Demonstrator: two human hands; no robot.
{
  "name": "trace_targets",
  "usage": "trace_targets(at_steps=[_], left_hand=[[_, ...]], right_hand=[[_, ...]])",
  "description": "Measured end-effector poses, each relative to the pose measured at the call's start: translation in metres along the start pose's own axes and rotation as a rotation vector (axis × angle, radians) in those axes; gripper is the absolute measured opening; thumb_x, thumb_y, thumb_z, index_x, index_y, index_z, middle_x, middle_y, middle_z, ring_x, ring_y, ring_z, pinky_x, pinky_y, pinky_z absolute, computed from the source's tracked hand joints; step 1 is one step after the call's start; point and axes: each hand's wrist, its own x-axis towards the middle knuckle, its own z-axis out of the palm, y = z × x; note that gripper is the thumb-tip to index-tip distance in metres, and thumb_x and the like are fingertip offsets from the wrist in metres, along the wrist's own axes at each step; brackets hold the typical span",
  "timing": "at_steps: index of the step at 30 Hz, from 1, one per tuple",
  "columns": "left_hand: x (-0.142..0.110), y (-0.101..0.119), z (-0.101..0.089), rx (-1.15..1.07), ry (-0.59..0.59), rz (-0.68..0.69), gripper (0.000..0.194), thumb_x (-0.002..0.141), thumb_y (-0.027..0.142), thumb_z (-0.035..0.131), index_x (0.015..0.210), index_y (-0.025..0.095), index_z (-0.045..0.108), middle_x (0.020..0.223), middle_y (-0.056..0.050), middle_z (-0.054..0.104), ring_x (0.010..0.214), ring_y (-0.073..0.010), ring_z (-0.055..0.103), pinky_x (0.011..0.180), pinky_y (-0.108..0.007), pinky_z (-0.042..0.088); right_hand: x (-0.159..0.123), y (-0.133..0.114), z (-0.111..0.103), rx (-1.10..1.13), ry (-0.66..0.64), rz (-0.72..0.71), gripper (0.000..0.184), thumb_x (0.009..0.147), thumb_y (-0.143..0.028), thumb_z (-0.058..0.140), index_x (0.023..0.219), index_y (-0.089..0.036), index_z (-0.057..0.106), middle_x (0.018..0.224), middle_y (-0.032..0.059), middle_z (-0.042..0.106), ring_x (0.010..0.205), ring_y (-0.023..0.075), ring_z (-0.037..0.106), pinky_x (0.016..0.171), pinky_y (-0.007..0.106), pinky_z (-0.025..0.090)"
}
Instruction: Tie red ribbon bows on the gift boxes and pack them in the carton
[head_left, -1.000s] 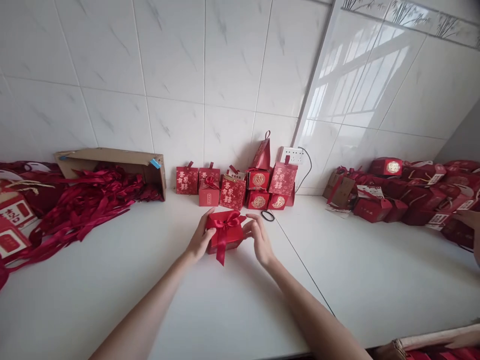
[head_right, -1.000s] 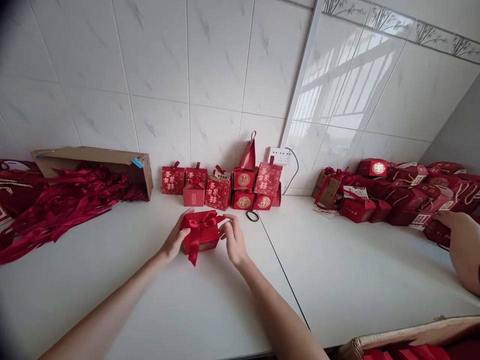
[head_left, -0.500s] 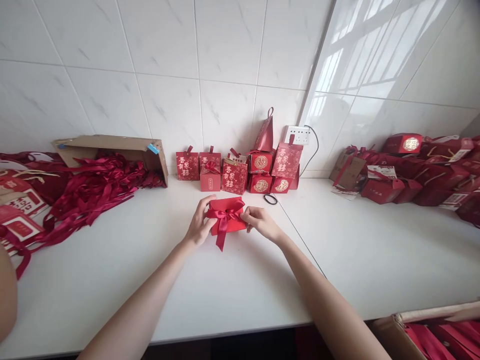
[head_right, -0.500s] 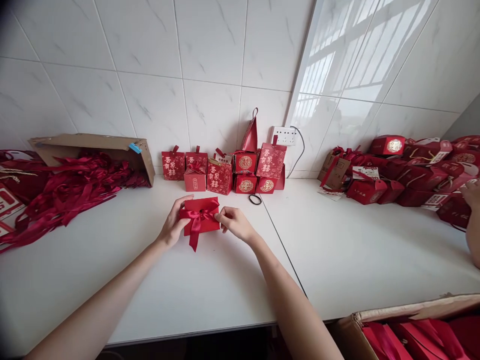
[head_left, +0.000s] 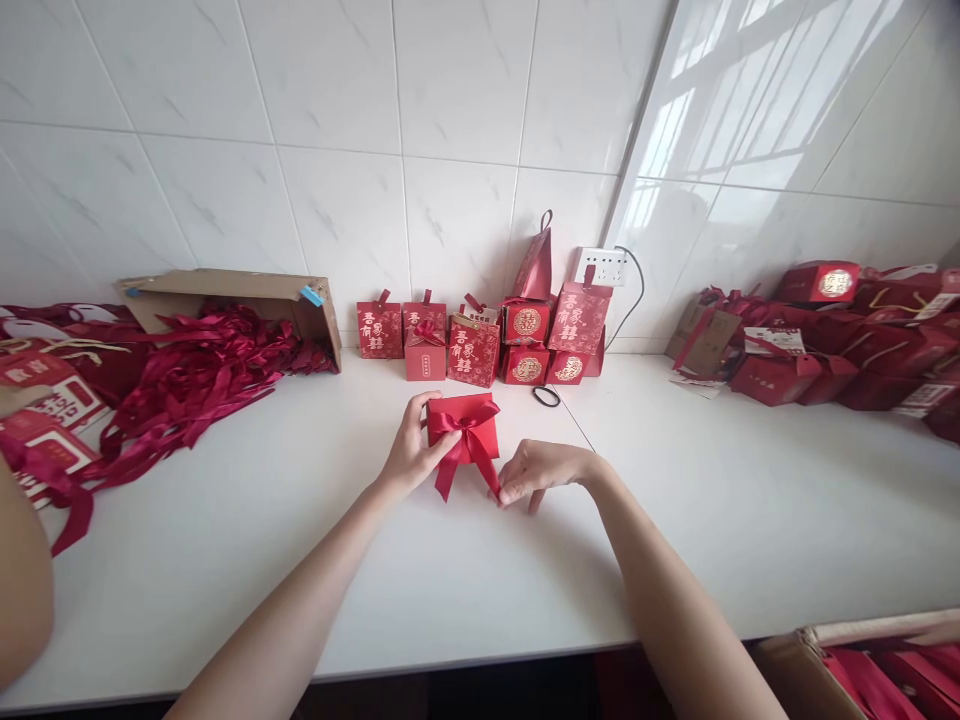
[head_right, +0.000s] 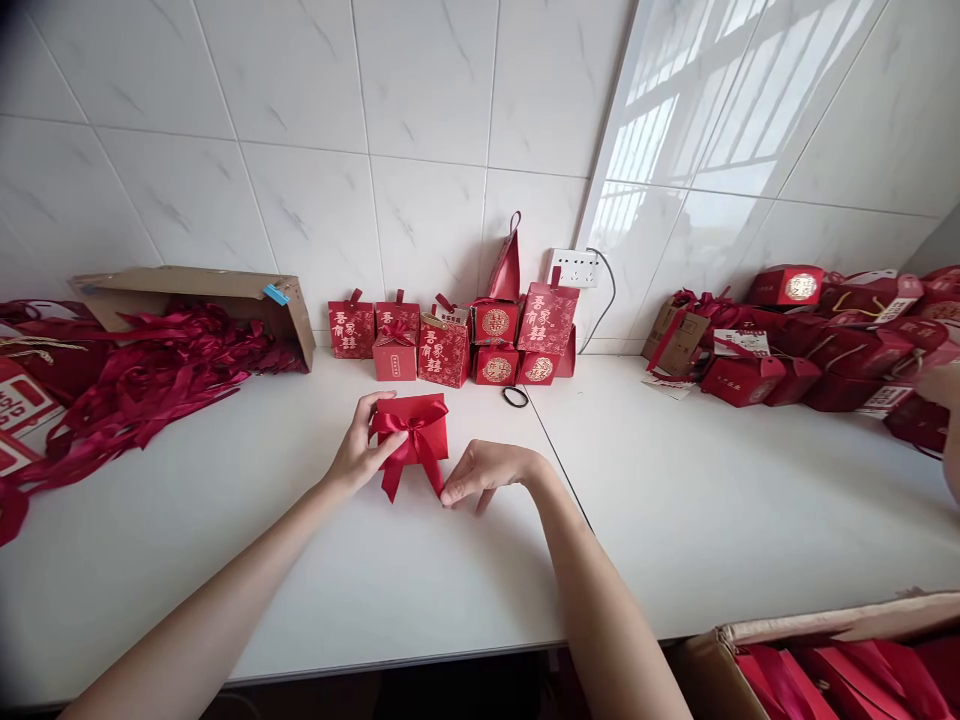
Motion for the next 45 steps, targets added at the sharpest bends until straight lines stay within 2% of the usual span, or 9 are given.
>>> trace_targets(at_steps=[3,6,9,18,22,25,32,40,45], left_hand=[[0.000,-0.001,0.000,-0.003,-0.005,-0.011,0.048,0.075,0.043,0.059,0.114,0.023,0.041,0.114,-0.006,0.053,0.092,-0.0179,0.058,0.088,-0.035,0.047],[-0.001,0.000,0.000,0.009,-0.019,-0.025,0.048,0.075,0.042,0.059,0.114,0.023,0.040,0.114,-0.006,0.052,0.092,-0.0179,0.058,0.088,-0.034,0.046],[-0.002,0.001,0.000,0.004,-0.042,-0.013,0.050,0.074,0.040,0.060,0.115,0.022,0.039,0.119,-0.007,0.050,0.097,-0.0194,0.058,0.090,-0.035,0.046],[-0.001,0.001,0.007,-0.021,0.018,-0.073,0.052,0.075,0.044,0.060,0.119,0.023,0.040,0.123,-0.009,0.049,0.113,-0.0241,0.051,0.097,-0.040,0.042],[-0.005,-0.001,0.014,-0.106,0.203,-0.043,0.075,0.060,0.048,0.072,0.121,0.025,0.034,0.133,-0.011,0.040,0.129,-0.0281,0.038,0.100,-0.041,0.040],[-0.007,0.000,0.017,-0.102,0.344,-0.061,0.067,0.052,0.046,0.077,0.103,0.023,0.041,0.117,-0.009,0.047,0.114,-0.0251,0.050,0.091,-0.038,0.045],[-0.003,0.009,0.008,-0.037,0.229,-0.154,0.033,0.075,0.046,0.058,0.065,0.019,0.042,0.062,0.004,0.044,0.060,-0.0109,0.045,0.057,-0.021,0.039],[-0.002,0.014,0.007,0.021,0.232,-0.091,0.036,0.079,0.038,0.049,0.058,0.021,0.026,0.051,0.007,0.026,0.047,-0.0079,0.029,0.045,-0.020,0.026],[-0.004,0.011,0.009,0.035,0.231,-0.085,0.030,0.080,0.038,0.048,0.062,0.021,0.032,0.053,0.007,0.033,0.048,-0.0084,0.033,0.047,-0.020,0.030]], right_hand=[[0.003,0.005,-0.007,-0.038,0.370,-0.086,0.048,0.065,-0.061,0.067,0.063,-0.014,0.066,0.068,0.0078,0.067,0.059,0.0159,0.060,0.048,0.025,0.048],[0.012,0.004,-0.007,-0.018,0.774,-0.240,0.054,0.076,-0.069,0.048,0.074,-0.016,0.059,0.082,0.0075,0.064,0.066,0.0139,0.056,0.054,0.025,0.045],[0.023,0.000,0.003,0.013,0.936,-0.427,0.048,0.072,-0.066,0.056,0.081,-0.018,0.053,0.087,0.0045,0.059,0.074,0.0146,0.054,0.063,0.027,0.046],[0.035,0.005,0.016,0.108,0.814,-0.414,0.036,0.075,-0.052,0.057,0.065,-0.019,0.045,0.064,-0.0014,0.053,0.061,0.0124,0.049,0.059,0.026,0.039],[0.037,0.007,0.016,0.134,0.810,-0.423,0.037,0.074,-0.053,0.057,0.065,-0.020,0.044,0.063,-0.0024,0.052,0.058,0.0114,0.047,0.057,0.026,0.037],[0.039,0.007,0.018,0.146,0.827,-0.434,0.037,0.073,-0.053,0.058,0.065,-0.020,0.045,0.064,-0.0021,0.052,0.059,0.0115,0.046,0.057,0.026,0.037],[0.040,0.005,0.020,0.194,0.765,-0.462,0.034,0.073,-0.048,0.061,0.065,-0.020,0.044,0.065,-0.0026,0.051,0.060,0.0118,0.047,0.059,0.026,0.036],[0.038,0.005,0.016,0.315,0.705,-0.505,0.035,0.073,-0.048,0.061,0.065,-0.020,0.042,0.062,-0.0039,0.051,0.059,0.0116,0.047,0.061,0.028,0.037],[0.035,0.005,0.013,0.369,0.657,-0.528,0.037,0.070,-0.048,0.066,0.065,-0.019,0.044,0.062,-0.0033,0.053,0.060,0.0116,0.048,0.063,0.029,0.037]])
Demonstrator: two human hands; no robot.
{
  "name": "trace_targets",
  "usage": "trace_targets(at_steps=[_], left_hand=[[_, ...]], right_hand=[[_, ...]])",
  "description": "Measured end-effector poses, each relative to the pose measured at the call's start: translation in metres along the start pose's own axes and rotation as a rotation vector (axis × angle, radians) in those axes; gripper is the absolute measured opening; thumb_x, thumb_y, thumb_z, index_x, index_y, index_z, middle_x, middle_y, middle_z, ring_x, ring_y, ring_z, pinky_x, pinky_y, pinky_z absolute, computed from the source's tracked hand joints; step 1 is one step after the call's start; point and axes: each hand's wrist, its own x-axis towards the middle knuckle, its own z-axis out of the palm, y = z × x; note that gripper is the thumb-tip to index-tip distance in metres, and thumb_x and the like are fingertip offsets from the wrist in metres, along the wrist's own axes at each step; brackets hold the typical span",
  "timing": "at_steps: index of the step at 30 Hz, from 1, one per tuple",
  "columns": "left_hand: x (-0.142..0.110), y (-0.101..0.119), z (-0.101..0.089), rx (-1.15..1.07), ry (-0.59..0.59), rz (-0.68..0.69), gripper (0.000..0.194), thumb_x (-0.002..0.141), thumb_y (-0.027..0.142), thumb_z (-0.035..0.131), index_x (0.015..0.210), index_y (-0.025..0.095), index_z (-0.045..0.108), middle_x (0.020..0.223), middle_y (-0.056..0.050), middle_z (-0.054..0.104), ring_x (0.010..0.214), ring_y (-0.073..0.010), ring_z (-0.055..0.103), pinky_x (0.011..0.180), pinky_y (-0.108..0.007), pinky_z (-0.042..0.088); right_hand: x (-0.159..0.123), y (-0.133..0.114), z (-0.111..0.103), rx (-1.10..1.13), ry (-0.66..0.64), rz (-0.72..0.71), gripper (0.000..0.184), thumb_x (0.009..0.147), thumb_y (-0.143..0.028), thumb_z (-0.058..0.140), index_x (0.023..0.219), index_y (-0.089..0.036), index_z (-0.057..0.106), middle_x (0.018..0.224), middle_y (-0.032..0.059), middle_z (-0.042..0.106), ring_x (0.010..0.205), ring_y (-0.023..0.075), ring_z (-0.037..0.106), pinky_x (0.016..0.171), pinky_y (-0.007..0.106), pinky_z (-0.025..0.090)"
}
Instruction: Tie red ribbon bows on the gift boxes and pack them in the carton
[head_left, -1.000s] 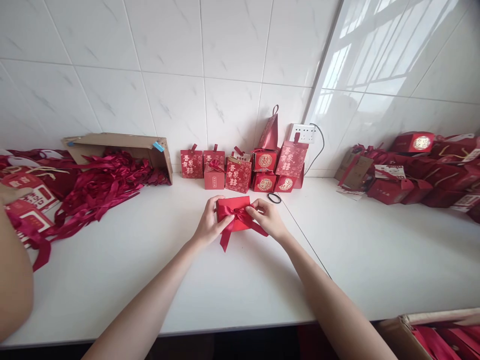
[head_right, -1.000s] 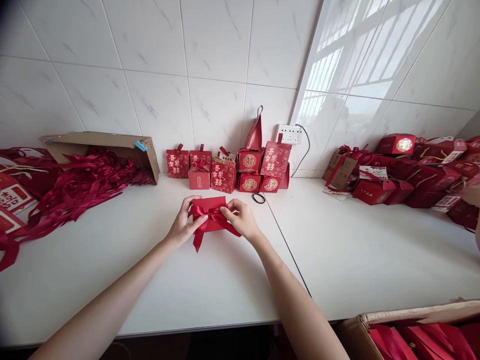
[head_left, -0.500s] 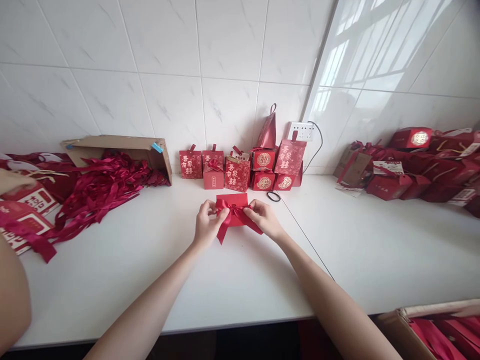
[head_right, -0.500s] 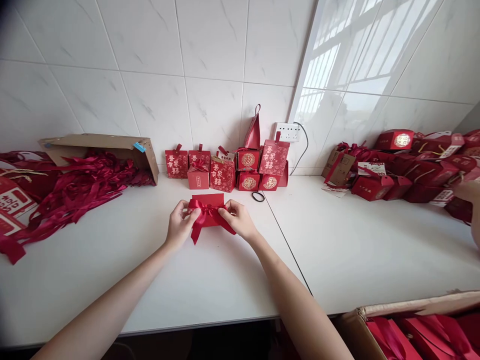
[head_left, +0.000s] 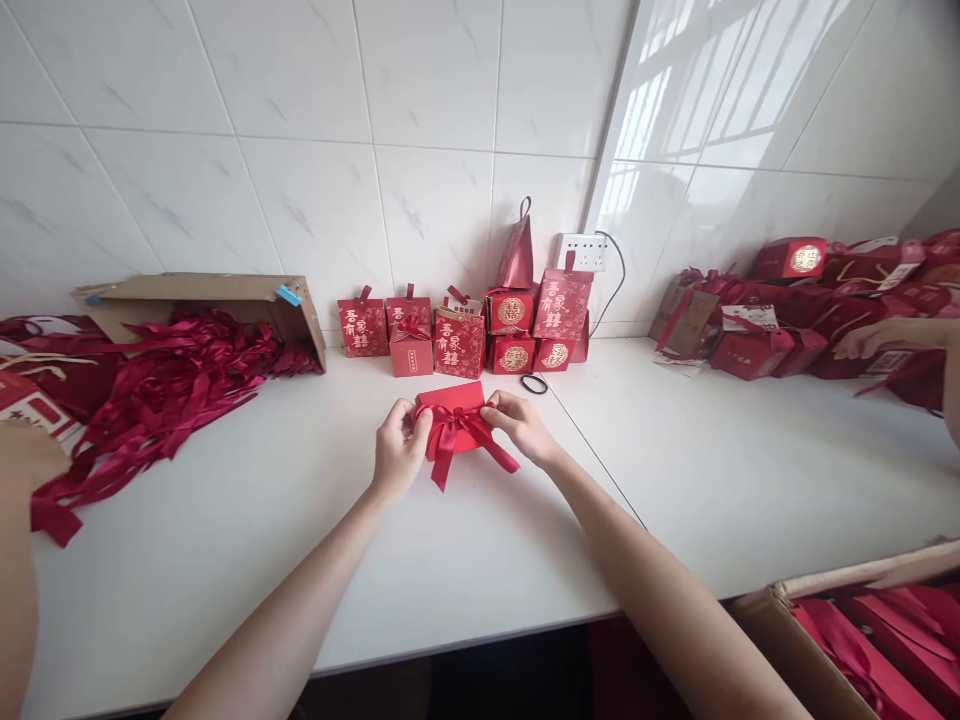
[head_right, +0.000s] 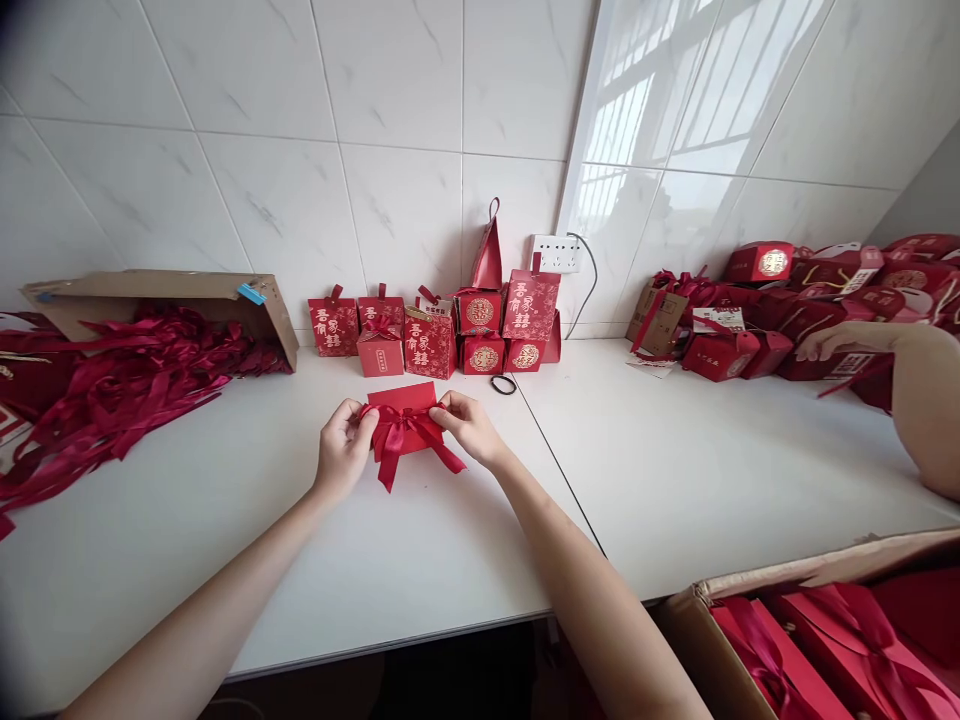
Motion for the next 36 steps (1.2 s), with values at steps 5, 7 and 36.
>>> trace_targets(at_steps=[5,7,36], left_hand=[[-0.001,0.000,0.001,0.048,0.034,-0.016,0.029,0.082,0.036,0.045,0.063,0.022,0.030,0.052,0.007,0.032,0.047,-0.0089,0.034,0.047,-0.020,0.030],[0.000,0.000,0.001,0.060,0.041,-0.011,0.028,0.083,0.035,0.044,0.063,0.022,0.029,0.052,0.007,0.032,0.047,-0.0091,0.033,0.047,-0.020,0.030],[0.003,0.001,-0.003,-0.067,-0.013,-0.025,0.030,0.077,0.036,0.050,0.060,0.020,0.033,0.053,0.006,0.031,0.046,-0.0073,0.032,0.045,-0.019,0.030]], right_hand=[[0.000,0.002,0.000,0.072,-0.026,0.010,0.037,0.069,-0.047,0.070,0.064,-0.019,0.047,0.061,-0.0033,0.054,0.059,0.0114,0.048,0.063,0.028,0.036],[0.001,0.005,0.001,0.115,-0.033,0.016,0.036,0.069,-0.047,0.070,0.065,-0.019,0.048,0.060,-0.0037,0.053,0.058,0.0111,0.047,0.062,0.028,0.035],[-0.009,0.004,0.001,-0.597,-0.189,-0.223,0.112,0.062,-0.037,0.076,0.144,-0.021,0.001,0.146,0.0191,0.018,0.135,0.0320,0.026,0.106,0.050,0.031]])
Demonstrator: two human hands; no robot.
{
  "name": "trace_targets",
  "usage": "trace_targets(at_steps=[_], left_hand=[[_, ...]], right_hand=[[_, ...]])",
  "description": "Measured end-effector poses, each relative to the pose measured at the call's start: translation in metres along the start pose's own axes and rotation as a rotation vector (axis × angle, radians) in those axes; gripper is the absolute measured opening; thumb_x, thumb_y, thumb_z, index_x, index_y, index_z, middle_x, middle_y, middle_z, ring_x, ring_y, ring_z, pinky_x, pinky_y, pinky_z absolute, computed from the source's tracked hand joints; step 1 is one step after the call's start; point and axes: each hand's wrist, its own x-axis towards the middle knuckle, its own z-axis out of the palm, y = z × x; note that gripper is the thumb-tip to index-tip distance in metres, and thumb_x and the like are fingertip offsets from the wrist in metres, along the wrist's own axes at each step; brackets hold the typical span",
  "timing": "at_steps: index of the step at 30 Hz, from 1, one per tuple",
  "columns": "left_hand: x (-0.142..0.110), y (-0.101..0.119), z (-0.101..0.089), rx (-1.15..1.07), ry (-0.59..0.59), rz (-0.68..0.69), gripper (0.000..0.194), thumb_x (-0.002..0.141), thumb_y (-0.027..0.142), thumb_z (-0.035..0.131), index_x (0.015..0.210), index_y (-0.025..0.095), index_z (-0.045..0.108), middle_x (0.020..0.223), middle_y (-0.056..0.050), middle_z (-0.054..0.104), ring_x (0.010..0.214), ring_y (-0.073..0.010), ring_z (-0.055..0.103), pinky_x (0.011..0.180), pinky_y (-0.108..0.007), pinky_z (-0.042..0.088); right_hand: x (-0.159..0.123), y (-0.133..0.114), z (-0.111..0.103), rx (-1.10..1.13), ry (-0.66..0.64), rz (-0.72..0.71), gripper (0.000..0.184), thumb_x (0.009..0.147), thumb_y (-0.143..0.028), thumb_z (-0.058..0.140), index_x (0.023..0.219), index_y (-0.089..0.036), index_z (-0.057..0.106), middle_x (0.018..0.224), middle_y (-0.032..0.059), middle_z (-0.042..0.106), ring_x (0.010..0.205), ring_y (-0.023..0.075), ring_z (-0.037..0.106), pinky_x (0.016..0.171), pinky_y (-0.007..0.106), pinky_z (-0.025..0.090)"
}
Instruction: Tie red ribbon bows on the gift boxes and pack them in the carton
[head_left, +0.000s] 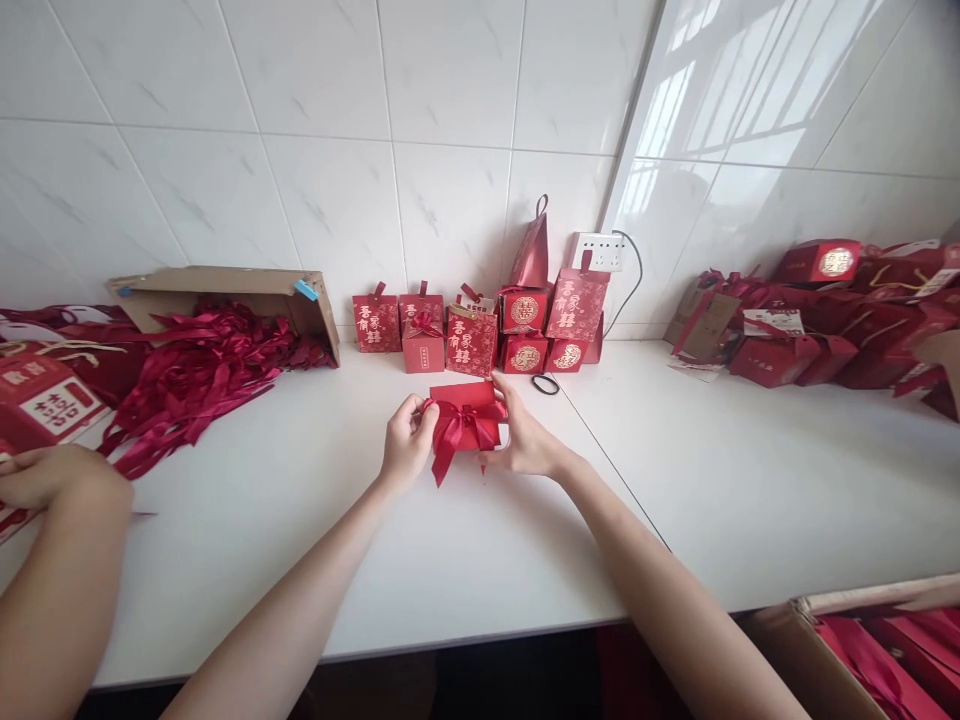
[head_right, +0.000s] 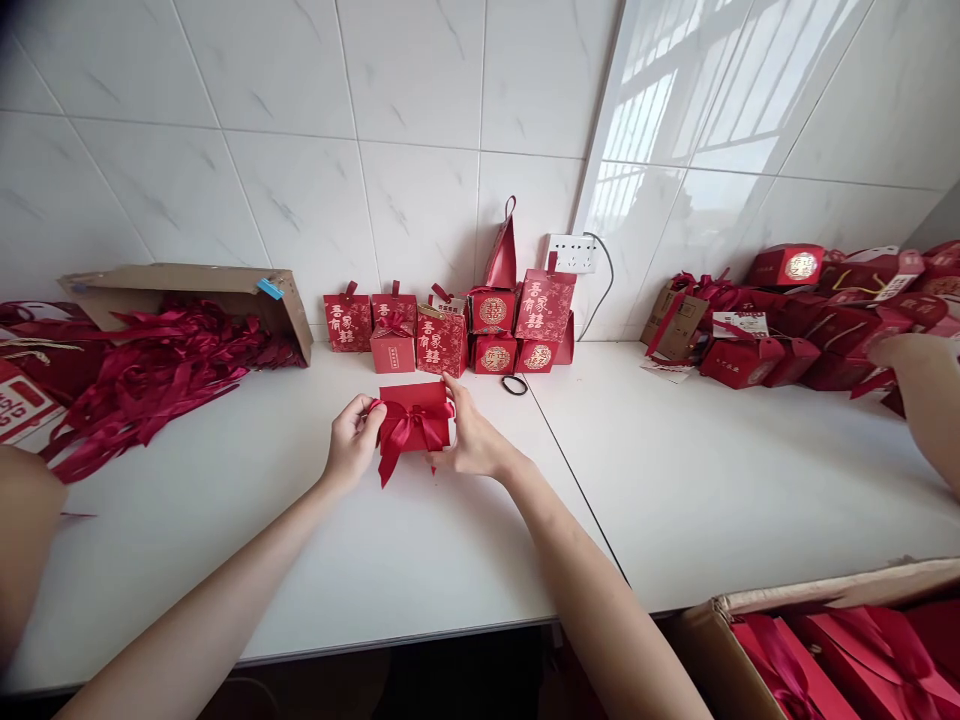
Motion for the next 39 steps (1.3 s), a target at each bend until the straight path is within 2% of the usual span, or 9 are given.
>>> trace_targets(at_steps=[5,9,12,16,19,22,26,31,39], left_hand=[[0.002,-0.003,0.003,-0.017,0.074,0.001,0.021,0.077,0.038,0.053,0.072,0.019,0.045,0.065,0.003,0.051,0.057,-0.0100,0.050,0.054,-0.021,0.042],[0.002,-0.002,0.002,0.007,0.154,0.048,0.020,0.078,0.037,0.057,0.074,0.018,0.050,0.067,0.001,0.055,0.062,-0.0113,0.054,0.061,-0.022,0.045],[-0.002,0.002,0.001,0.104,0.183,0.312,0.014,0.081,0.030,0.058,0.075,0.018,0.053,0.071,0.001,0.056,0.066,-0.0112,0.055,0.065,-0.023,0.046],[-0.010,0.007,0.004,0.299,0.085,0.788,0.004,0.080,0.020,0.063,0.076,0.020,0.061,0.071,0.000,0.053,0.070,-0.0120,0.053,0.066,-0.024,0.047],[-0.014,0.012,0.006,0.394,0.109,0.936,0.004,0.079,0.020,0.065,0.077,0.021,0.063,0.067,0.001,0.051,0.066,-0.0119,0.049,0.065,-0.025,0.044],[-0.016,0.017,0.006,0.418,0.148,0.983,0.004,0.080,0.020,0.065,0.079,0.021,0.062,0.065,0.002,0.050,0.062,-0.0105,0.047,0.066,-0.027,0.040],[-0.018,0.024,0.004,0.341,0.144,0.994,0.007,0.080,0.017,0.064,0.083,0.020,0.059,0.066,0.002,0.051,0.064,-0.0113,0.047,0.065,-0.027,0.041],[-0.022,0.026,0.007,0.246,0.080,0.999,0.010,0.081,0.015,0.061,0.089,0.021,0.058,0.070,0.001,0.054,0.068,-0.0124,0.050,0.064,-0.026,0.046],[-0.024,0.027,0.010,0.194,0.034,1.022,0.010,0.084,0.015,0.058,0.092,0.019,0.055,0.071,0.000,0.054,0.068,-0.0123,0.054,0.060,-0.024,0.050]], right_hand=[[0.001,0.006,-0.001,-0.127,0.073,-0.028,0.106,0.066,-0.035,0.074,0.146,-0.021,0.005,0.139,0.0189,0.028,0.129,0.0325,0.034,0.101,0.051,0.038],[0.001,0.006,0.001,-0.114,0.091,-0.032,0.103,0.065,-0.035,0.074,0.145,-0.024,0.009,0.136,0.0177,0.032,0.125,0.0321,0.039,0.091,0.049,0.048],[0.002,0.007,0.005,-0.102,0.120,-0.048,0.102,0.065,-0.036,0.075,0.144,-0.023,0.012,0.134,0.0177,0.033,0.123,0.0319,0.041,0.087,0.047,0.052],[0.002,0.009,0.011,-0.099,0.174,-0.099,0.098,0.066,-0.035,0.074,0.143,-0.023,0.014,0.133,0.0179,0.033,0.122,0.0310,0.042,0.087,0.047,0.053],[0.001,0.007,0.014,-0.129,0.227,-0.149,0.094,0.069,-0.034,0.072,0.143,-0.026,0.014,0.132,0.0163,0.035,0.121,0.0299,0.043,0.088,0.048,0.052],[0.000,0.000,0.016,-0.182,0.312,-0.201,0.092,0.072,-0.040,0.070,0.143,-0.028,0.013,0.129,0.0150,0.038,0.120,0.0296,0.044,0.089,0.049,0.051],[-0.002,-0.012,0.018,-0.248,0.430,-0.270,0.091,0.074,-0.045,0.068,0.144,-0.029,0.012,0.132,0.0154,0.037,0.122,0.0302,0.042,0.087,0.048,0.052],[-0.005,-0.015,0.018,-0.279,0.462,-0.284,0.093,0.075,-0.047,0.067,0.144,-0.030,0.008,0.136,0.0160,0.034,0.125,0.0314,0.040,0.084,0.046,0.053],[-0.006,-0.014,0.018,-0.327,0.553,-0.333,0.089,0.074,-0.043,0.068,0.144,-0.031,0.014,0.134,0.0141,0.038,0.117,0.0299,0.047,0.090,0.051,0.049]])
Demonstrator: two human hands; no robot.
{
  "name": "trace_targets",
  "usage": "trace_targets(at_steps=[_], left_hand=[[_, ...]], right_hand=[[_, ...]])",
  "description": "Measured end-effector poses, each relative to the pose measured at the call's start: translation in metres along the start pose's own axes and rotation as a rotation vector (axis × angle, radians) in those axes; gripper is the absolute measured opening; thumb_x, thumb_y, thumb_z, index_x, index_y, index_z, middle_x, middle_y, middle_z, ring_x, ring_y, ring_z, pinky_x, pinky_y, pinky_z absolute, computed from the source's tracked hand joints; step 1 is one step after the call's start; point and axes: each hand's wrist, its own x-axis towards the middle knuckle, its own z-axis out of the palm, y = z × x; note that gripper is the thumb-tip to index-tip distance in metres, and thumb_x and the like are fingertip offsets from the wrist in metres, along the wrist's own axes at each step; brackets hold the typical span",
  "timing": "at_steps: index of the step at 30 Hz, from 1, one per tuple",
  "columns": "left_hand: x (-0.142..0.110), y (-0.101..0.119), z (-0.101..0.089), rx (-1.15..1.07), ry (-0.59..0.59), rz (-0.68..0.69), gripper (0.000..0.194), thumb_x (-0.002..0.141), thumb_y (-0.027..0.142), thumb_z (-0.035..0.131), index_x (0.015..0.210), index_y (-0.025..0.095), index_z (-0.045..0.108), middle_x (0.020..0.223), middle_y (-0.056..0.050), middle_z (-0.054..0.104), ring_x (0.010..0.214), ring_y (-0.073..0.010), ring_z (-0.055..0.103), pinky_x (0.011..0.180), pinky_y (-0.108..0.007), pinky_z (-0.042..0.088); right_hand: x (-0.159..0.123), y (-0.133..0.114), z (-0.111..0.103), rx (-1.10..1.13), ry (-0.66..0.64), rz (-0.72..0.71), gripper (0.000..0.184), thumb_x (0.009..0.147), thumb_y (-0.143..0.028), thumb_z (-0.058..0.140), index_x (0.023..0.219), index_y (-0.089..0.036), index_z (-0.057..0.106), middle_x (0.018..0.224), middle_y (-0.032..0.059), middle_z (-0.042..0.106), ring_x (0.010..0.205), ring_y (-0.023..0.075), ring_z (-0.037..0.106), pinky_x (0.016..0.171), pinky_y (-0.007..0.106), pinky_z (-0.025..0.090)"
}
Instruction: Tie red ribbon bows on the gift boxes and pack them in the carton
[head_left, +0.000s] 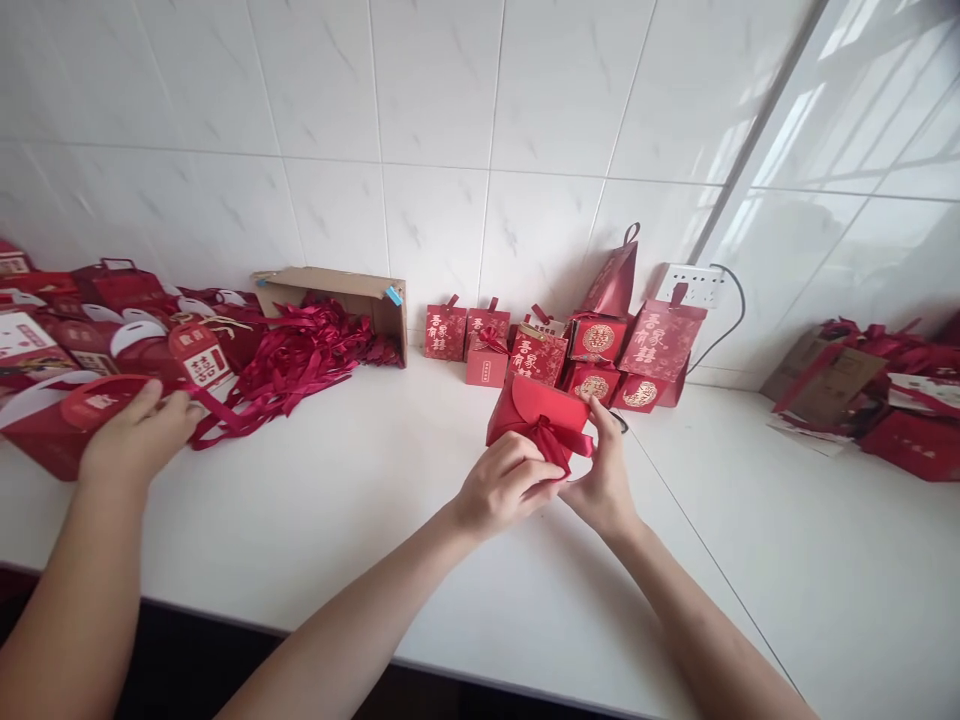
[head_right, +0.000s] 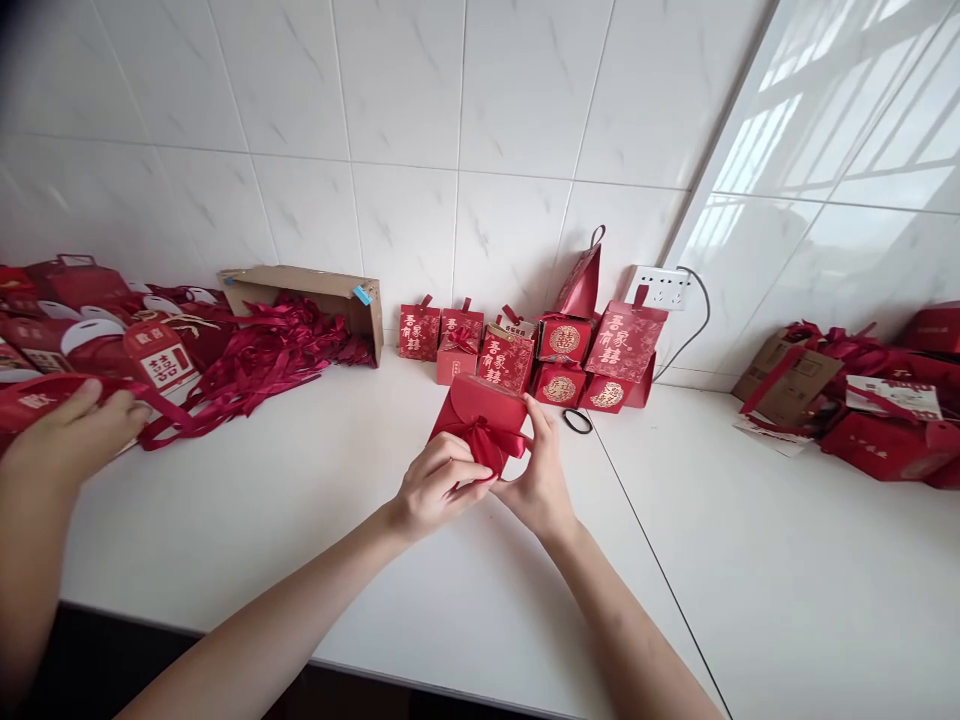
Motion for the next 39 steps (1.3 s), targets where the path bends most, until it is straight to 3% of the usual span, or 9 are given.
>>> trace_targets(at_steps=[11,21,26,35,39], left_hand=[[-0.002,-0.004,-0.001,0.036,-0.036,0.049,0.010,0.084,0.012,0.056,0.093,0.018,0.053,0.072,0.000,0.055,0.069,-0.0121,0.054,0.061,-0.023,0.052],[0.021,0.009,-0.022,0.135,-0.089,0.282,0.014,0.081,0.004,0.053,0.092,0.009,0.059,0.070,-0.004,0.059,0.071,-0.0158,0.058,0.059,-0.027,0.054],[0.033,0.027,-0.032,0.082,-0.117,0.259,0.014,0.080,0.004,0.051,0.090,0.004,0.062,0.070,-0.006,0.060,0.073,-0.0176,0.060,0.061,-0.031,0.055],[0.042,0.045,-0.047,0.033,-0.117,0.175,0.014,0.080,0.004,0.052,0.088,0.006,0.063,0.073,-0.005,0.062,0.080,-0.0167,0.063,0.064,-0.031,0.057],[0.042,0.048,-0.049,0.030,-0.122,0.170,0.011,0.079,0.004,0.055,0.085,0.007,0.063,0.072,-0.004,0.064,0.078,-0.0152,0.062,0.062,-0.030,0.057]], right_hand=[[0.000,0.000,0.001,0.021,-0.006,0.001,0.090,0.073,-0.045,0.069,0.144,-0.030,0.014,0.132,0.0138,0.039,0.118,0.0296,0.045,0.090,0.049,0.049],[0.004,-0.025,0.002,-0.029,0.124,-0.034,0.086,0.073,-0.050,0.063,0.141,-0.022,0.019,0.126,0.0159,0.040,0.115,0.0314,0.044,0.091,0.053,0.045],[0.006,-0.036,-0.005,-0.013,0.149,-0.056,0.080,0.074,-0.042,0.062,0.140,-0.020,0.022,0.123,0.0146,0.042,0.112,0.0303,0.047,0.084,0.048,0.049],[0.007,-0.047,-0.007,0.048,0.234,-0.092,0.064,0.081,-0.027,0.056,0.138,-0.022,0.029,0.117,0.0126,0.045,0.108,0.0265,0.048,0.071,0.039,0.052],[0.005,-0.044,-0.006,0.064,0.276,-0.131,0.058,0.082,-0.020,0.052,0.137,-0.022,0.030,0.111,0.0113,0.045,0.105,0.0252,0.047,0.074,0.041,0.050]])
